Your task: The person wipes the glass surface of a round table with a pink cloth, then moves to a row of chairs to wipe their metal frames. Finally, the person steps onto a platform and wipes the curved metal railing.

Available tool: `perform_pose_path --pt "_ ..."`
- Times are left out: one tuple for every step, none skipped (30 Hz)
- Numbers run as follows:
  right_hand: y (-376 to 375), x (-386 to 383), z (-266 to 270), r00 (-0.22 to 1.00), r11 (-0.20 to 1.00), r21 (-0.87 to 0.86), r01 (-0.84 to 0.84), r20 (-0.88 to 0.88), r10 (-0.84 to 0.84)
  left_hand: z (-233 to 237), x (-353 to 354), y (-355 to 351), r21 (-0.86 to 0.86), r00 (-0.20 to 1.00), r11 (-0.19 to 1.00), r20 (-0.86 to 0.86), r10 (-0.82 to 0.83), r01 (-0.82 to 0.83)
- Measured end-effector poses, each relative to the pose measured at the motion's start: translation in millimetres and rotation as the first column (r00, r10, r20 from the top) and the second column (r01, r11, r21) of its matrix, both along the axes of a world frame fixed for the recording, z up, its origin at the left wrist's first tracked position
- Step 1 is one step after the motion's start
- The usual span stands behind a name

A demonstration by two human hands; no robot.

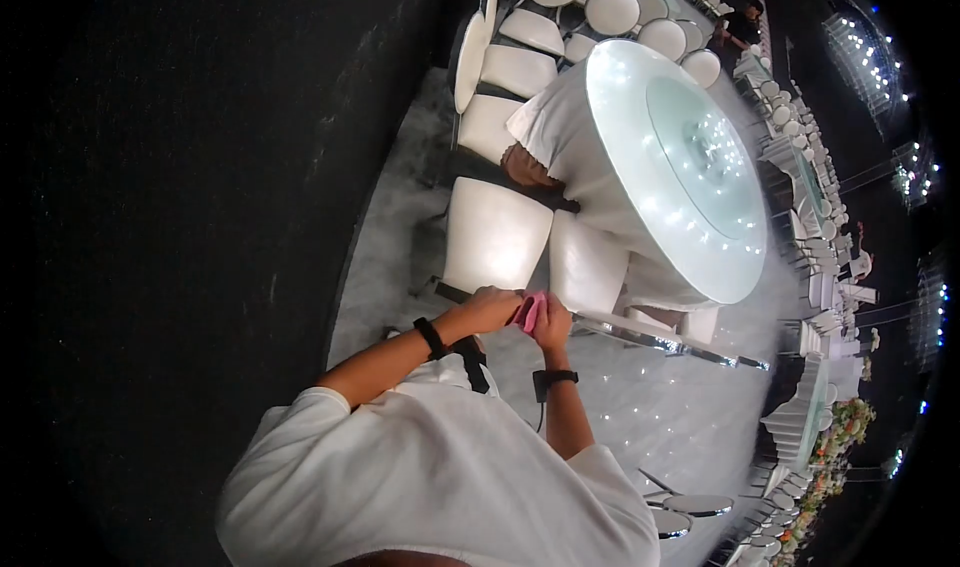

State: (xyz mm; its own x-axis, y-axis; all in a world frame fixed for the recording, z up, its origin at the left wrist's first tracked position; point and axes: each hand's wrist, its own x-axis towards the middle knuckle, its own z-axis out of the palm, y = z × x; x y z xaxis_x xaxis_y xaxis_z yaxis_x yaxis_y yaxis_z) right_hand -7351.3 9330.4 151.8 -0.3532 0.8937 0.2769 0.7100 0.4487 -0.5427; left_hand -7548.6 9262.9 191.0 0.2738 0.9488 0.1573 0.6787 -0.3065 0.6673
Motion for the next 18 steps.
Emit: perform_pose_path --pt "2 0 5 0.999 0.993 -0.121 0.01 -0.035 -0.014 -3 1 1 0.019 0.997 1.0 -0.076 0.012 -0.01" --pt "5 -5 9 0.999 0.994 -0.113 0.012 -0.04 -0.017 -6 -2 2 0.027 0.997 1.0 -0.081 0.01 -0.008" --pt "7 -6 14 0.999 0.983 -0.178 0.039 0.005 -0.039 -10 -2 -1 0.013 0.997 0.999 -0.062 0.04 -0.04" --pt "10 -7 17 0.997 0.969 -0.237 0.071 0.049 -0.061 -15 -2 -2 0.004 0.997 0.998 -0.046 0.068 -0.068" --pt "15 -11 19 0.994 0.947 -0.305 0.103 0.068 -0.086 -20 -6 -3 0.015 0.997 0.998 -0.049 0.064 -0.064" --pt "14 -18 25 0.994 0.947 -0.305 0.103 0.068 -0.086 -37 -8 -7 0.01 0.995 0.995 0.011 0.102 -0.102" --pt "11 -27 32 0.984 0.949 -0.284 0.136 0.152 -0.095 -52 -14 -9 0.006 0.988 0.99 0.07 0.14 -0.14" --pt "8 -32 35 0.968 0.951 -0.263 0.165 0.229 -0.104 -62 -20 -12 0.008 0.988 0.99 0.063 0.14 -0.141" --pt "9 -31 35 0.972 0.952 -0.274 0.137 0.221 -0.077 -72 -25 -14 0.014 0.965 0.987 0.214 0.152 -0.158" --pt "7 -37 36 0.973 0.951 -0.276 0.136 0.217 -0.076 -70 -34 -21 0.014 0.921 0.984 0.357 0.16 -0.176" --pt "3 -48 35 0.956 0.959 -0.261 0.107 0.292 -0.027 -69 -48 -34 0.015 0.902 0.969 0.37 0.224 -0.247" --pt "0 -59 35 0.927 0.967 -0.241 0.084 0.374 0.013 -64 -57 -41 0.015 0.902 0.969 0.37 0.224 -0.247" --pt "-4 -72 30 0.903 0.981 -0.186 0.05 0.429 0.035 -60 -67 -48 -0.047 0.884 0.955 0.368 0.288 -0.291" --pt "-19 -95 42 0.838 0.982 -0.111 -0.153 0.512 0.188 -57 -73 -54 -0.107 0.864 0.934 0.356 0.355 -0.34" --pt "-24 -101 38 0.831 0.984 -0.084 -0.155 0.528 0.176 -61 -74 -55 -0.113 0.849 0.931 0.386 0.362 -0.346" --pt "-27 -107 29 0.826 0.985 -0.055 -0.161 0.538 0.165 -62 -80 -54 -0.11 0.85 0.93 0.38 0.365 -0.351" --pt "-30 -114 22 0.83 0.972 -0.006 -0.234 0.519 0.203 -61 -87 -52 -0.156 0.887 0.928 0.275 0.371 -0.34" --pt "-39 -118 12 0.826 0.954 0.038 -0.299 0.511 0.238 -64 -91 -52 -0.21 0.915 0.922 0.176 0.363 -0.325"
